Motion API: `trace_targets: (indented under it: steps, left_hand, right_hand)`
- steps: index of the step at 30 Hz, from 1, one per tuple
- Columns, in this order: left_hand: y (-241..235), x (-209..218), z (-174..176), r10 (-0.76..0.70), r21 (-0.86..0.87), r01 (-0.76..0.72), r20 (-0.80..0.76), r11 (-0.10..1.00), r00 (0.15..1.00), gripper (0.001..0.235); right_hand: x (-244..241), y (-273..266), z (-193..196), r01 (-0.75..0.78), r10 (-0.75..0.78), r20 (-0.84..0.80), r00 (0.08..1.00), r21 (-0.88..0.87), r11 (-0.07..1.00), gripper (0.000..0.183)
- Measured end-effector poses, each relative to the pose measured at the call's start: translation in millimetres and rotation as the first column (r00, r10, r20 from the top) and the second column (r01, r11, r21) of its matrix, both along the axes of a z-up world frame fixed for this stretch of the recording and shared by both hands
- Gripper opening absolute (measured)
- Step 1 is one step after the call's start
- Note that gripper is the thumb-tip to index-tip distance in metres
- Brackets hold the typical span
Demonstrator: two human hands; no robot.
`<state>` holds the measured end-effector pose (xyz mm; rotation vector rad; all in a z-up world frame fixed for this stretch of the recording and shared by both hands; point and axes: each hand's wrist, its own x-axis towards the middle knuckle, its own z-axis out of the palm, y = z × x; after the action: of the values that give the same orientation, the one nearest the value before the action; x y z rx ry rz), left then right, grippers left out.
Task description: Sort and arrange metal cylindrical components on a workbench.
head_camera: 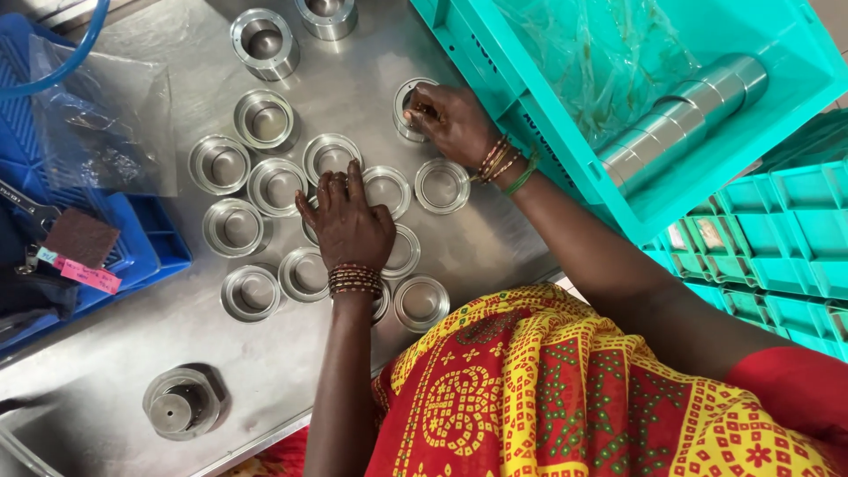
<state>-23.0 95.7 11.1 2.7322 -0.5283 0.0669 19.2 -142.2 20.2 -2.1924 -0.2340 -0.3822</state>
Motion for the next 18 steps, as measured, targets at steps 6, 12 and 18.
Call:
trace_targets:
  steps: [6, 12, 18]
  left_hand:
    - [2, 1, 0, 0.017, -0.004, -0.017, 0.035, 1.0, 0.999, 0.068]
    - [0, 2, 0, -0.003, -0.006, 0.003, 0.031, 1.0, 1.0, 0.067]
    - [-1, 3, 3, 0.005, -0.018, -0.005, 0.018, 1.0, 1.0, 0.068]
  right_hand:
    - [9, -1, -4, -0.008, 0.009, -0.139, 0.99, 0.002, 1.0, 0.02]
    - [28, -18, -23, -0.099, 0.108, -0.091, 0.99, 0.102, 0.99, 0.018]
    - [55, -26, -37, 0.017, -0.01, -0.024, 1.0, 0.309, 0.951, 0.021]
